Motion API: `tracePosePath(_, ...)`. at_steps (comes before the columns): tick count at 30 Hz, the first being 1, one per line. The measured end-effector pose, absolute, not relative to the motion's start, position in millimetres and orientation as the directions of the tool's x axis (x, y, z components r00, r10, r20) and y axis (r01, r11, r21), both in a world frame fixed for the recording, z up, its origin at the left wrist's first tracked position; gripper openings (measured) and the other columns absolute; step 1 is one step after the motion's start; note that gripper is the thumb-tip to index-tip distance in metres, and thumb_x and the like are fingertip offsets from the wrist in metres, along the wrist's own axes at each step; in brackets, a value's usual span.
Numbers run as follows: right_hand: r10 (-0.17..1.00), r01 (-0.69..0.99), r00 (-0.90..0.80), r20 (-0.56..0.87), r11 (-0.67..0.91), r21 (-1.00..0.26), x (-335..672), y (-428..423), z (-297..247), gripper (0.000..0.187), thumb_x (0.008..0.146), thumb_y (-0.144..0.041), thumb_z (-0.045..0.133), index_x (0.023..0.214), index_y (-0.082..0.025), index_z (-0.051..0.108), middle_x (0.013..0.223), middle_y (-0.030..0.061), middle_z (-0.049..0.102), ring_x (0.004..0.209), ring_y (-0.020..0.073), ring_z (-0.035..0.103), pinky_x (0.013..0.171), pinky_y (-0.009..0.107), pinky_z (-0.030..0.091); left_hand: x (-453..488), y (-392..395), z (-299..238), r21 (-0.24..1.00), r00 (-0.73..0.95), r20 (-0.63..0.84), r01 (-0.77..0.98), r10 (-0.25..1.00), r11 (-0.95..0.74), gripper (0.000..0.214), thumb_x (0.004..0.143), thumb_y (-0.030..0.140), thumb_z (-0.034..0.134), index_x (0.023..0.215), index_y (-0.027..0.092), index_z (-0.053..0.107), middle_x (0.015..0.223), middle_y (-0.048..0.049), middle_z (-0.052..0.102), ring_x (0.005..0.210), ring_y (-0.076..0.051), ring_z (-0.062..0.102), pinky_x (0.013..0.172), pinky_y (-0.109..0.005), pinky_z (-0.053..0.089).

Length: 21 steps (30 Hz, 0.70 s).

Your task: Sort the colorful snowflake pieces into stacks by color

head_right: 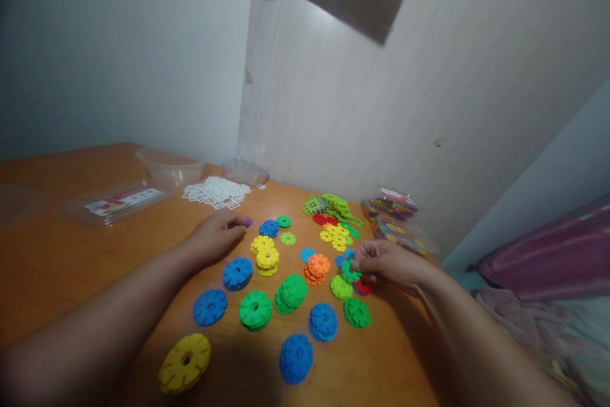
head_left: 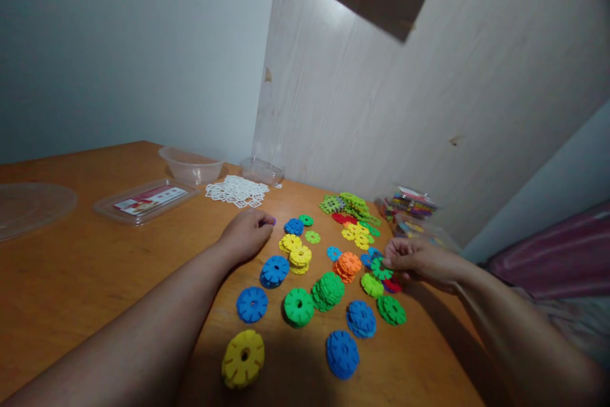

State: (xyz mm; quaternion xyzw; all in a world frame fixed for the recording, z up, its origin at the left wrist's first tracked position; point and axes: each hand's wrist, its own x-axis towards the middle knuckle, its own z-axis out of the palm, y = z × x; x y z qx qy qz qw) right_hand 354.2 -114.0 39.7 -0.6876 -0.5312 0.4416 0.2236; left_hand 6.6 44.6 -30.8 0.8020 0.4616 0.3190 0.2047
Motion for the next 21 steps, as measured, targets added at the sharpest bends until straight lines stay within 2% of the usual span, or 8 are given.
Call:
tracePosePath(5, 0.938, 0.518, 0.015, -0.348, -0.305, -0.799, 350.7, -125.2, 38.8, 0.047, 0.061, -0.056, 0.078, 0.072, -0.017, 0.053, 0.060, -0.0026, 0.055, 0.050, 0.0069, 0.045, 0.046, 0.019, 0.030, 6.2, 44.5, -30.2, 0.635, 0.363, 0.302, 0.614, 0.882, -0.470, 0.033, 0.077, 0.034, 0.051, 0.094, 0.019, 0.074, 0.090, -0.0043, 0.073, 0.082, -0.021, 0.064, 0.070, -0.028, 0.047)
tracePosePath(11, 0.931, 0.495, 0.013, -0.364, -0.322, -0.807, 358.7, -143.9, 35.8, 0.048, 0.062, -0.057, 0.078, 0.075, -0.017, 0.054, 0.063, -0.0033, 0.053, 0.049, 0.0054, 0.041, 0.044, 0.018, 0.027, 5.6, 48.3, -32.2, 0.621, 0.375, 0.321, 0.610, 0.870, -0.492, 0.033, 0.076, 0.034, 0.051, 0.095, 0.019, 0.074, 0.093, -0.0036, 0.073, 0.083, -0.021, 0.064, 0.071, -0.027, 0.047)
tracePosePath(16, 0.904, 0.419, -0.046, -0.425, -0.369, -0.830, 362.7, -159.1, 29.2, 0.043, 0.068, -0.050, 0.077, 0.077, -0.017, 0.051, 0.060, -0.0057, 0.050, 0.047, 0.0043, 0.039, 0.044, 0.018, 0.025, 5.3, 48.4, -31.0, 0.613, 0.402, 0.303, 0.612, 0.864, -0.500, 0.032, 0.077, 0.035, 0.049, 0.089, 0.019, 0.074, 0.081, -0.0029, 0.073, 0.079, -0.021, 0.064, 0.068, -0.028, 0.047)
tracePosePath(21, 0.909, 0.423, -0.083, -0.409, -0.340, -0.840, 364.3, -163.1, 16.8, 0.042, 0.071, -0.051, 0.075, 0.078, -0.017, 0.051, 0.061, -0.0047, 0.051, 0.048, 0.0053, 0.041, 0.045, 0.019, 0.026, 5.1, 50.6, -33.9, 0.630, 0.377, 0.315, 0.603, 0.871, -0.489, 0.036, 0.076, 0.036, 0.052, 0.099, 0.018, 0.074, 0.095, -0.0049, 0.074, 0.088, -0.022, 0.065, 0.075, -0.028, 0.048)
